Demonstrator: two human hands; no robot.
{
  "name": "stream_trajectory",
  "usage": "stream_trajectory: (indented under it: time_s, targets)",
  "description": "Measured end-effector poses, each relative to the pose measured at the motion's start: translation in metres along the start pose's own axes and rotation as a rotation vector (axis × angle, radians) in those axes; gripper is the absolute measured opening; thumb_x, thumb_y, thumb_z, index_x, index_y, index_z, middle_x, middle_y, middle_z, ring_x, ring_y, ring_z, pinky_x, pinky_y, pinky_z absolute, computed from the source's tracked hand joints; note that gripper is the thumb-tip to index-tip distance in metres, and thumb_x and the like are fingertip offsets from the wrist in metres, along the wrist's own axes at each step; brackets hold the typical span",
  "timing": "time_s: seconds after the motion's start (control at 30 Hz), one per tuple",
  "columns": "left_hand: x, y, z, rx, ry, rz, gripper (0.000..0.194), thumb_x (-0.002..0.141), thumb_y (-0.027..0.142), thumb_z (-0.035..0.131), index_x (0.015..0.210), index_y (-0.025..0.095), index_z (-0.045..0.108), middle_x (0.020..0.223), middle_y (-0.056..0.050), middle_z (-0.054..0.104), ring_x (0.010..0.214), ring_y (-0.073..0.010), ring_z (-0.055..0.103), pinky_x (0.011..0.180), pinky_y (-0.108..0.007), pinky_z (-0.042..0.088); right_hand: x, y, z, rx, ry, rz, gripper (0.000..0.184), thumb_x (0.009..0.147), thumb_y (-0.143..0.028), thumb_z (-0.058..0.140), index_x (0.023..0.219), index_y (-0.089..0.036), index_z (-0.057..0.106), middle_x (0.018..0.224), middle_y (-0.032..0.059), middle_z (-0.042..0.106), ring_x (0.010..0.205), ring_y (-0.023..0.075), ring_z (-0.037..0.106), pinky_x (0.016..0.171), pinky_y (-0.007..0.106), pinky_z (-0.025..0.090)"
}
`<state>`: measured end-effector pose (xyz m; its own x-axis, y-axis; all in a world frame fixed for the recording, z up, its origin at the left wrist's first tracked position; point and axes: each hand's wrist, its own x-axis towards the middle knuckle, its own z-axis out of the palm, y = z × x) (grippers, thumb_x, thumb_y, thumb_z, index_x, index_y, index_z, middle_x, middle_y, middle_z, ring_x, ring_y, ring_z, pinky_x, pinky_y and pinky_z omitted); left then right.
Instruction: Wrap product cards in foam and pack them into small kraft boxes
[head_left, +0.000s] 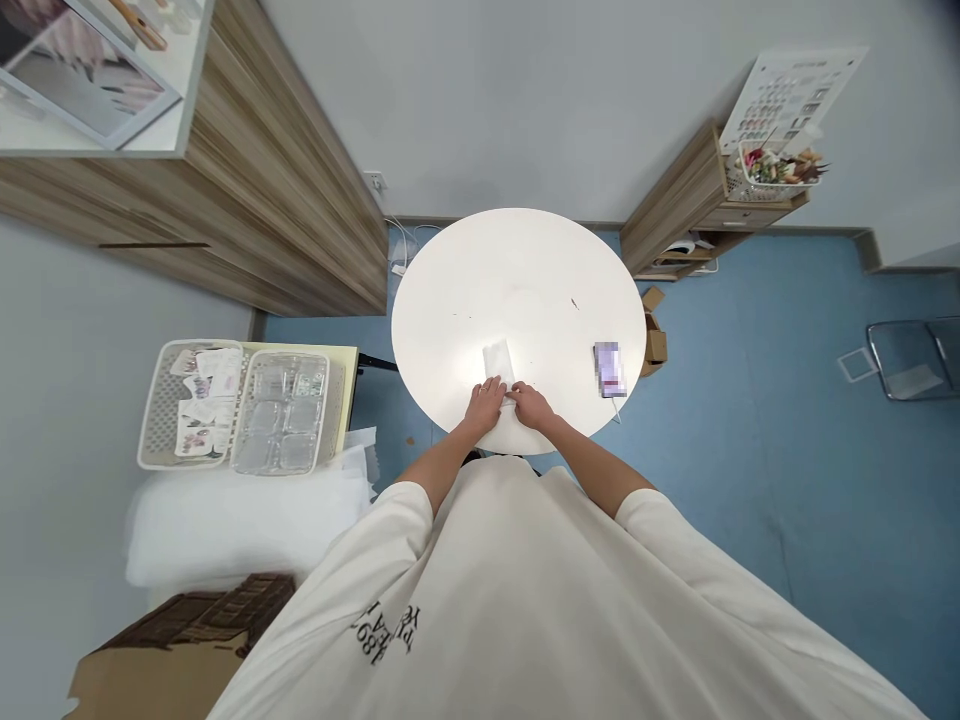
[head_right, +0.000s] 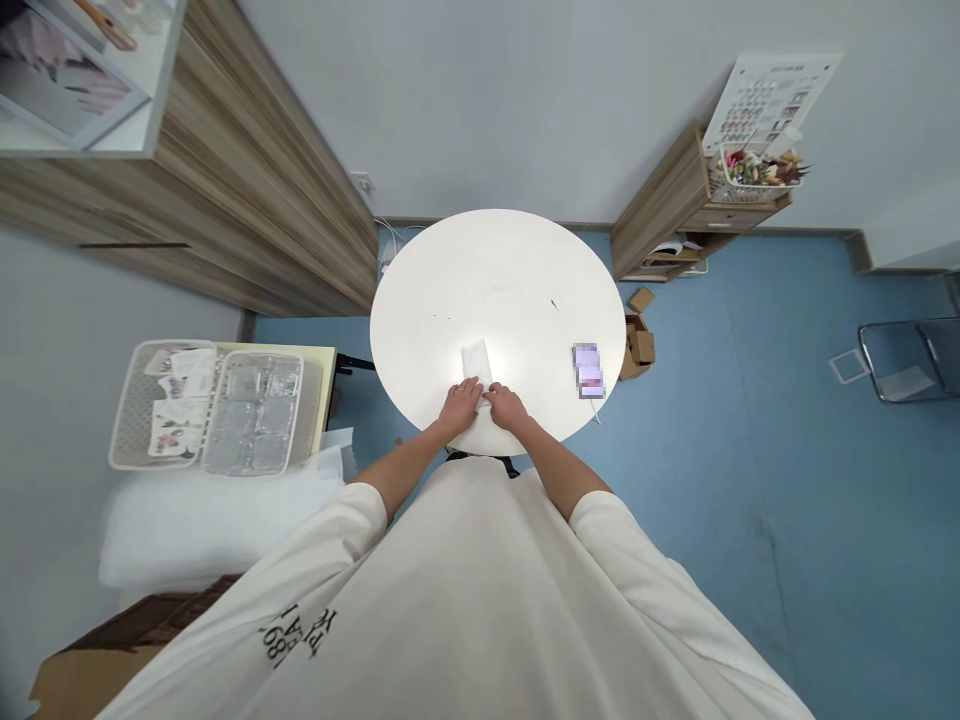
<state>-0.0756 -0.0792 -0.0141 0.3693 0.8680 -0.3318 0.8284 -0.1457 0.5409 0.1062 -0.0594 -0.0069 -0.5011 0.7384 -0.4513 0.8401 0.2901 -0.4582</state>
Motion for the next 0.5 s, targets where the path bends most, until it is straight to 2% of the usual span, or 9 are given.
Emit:
stream_trajectory:
  time_s: [0.13,0.23,0.37,0.5]
  targets:
    - [0.01,-0.002,-0.003,0.014,-0.001,0.018,0.058,0.08,0.001,0.051,0.135,0.021,0.047,0.157,-0.017,0.038,0.15,-0.0302,0.029,0.119,-0.047,0.02,0.001,-0.004,-0.002,0.014,-0.029,0.04,0.059,0.086,-0.005,0.049,0.142,-0.023,0.055,0.143,0.0107,0.047,0.113,0.024,0.057,0.094,0.035,0.048]
    - [0.013,-0.002,-0.009,0.002,-0.031,0.022,0.057,0.076,0.002,0.056,0.13,0.021,0.049,0.148,-0.017,0.047,0.144,-0.0308,0.037,0.116,-0.045,0.022,-0.001,-0.007,-0.001,0.023,-0.023,0.031,0.06,0.084,-0.004,0.051,0.142,-0.021,0.052,0.141,0.0118,0.047,0.114,0.0242,0.055,0.095,0.035,0.047]
    - [0.006,-0.001,-0.013,-0.025,-0.068,-0.002,0.059,0.073,0.012,0.066,0.129,0.021,0.049,0.133,-0.015,0.058,0.133,-0.0328,0.048,0.115,-0.046,0.02,-0.009,-0.009,0.003,-0.055,0.021,0.004,0.055,0.083,-0.008,0.058,0.136,-0.021,0.053,0.135,0.0126,0.048,0.112,0.0267,0.053,0.093,0.038,0.046]
    - [-0.007,-0.001,-0.015,-0.027,-0.105,-0.027,0.055,0.075,0.024,0.068,0.127,0.022,0.051,0.125,-0.013,0.064,0.127,-0.0338,0.053,0.112,-0.049,0.023,-0.017,-0.012,0.006,-0.134,0.039,-0.04,0.041,0.089,-0.011,0.056,0.128,-0.021,0.056,0.125,0.0119,0.053,0.106,0.0264,0.054,0.09,0.037,0.044]
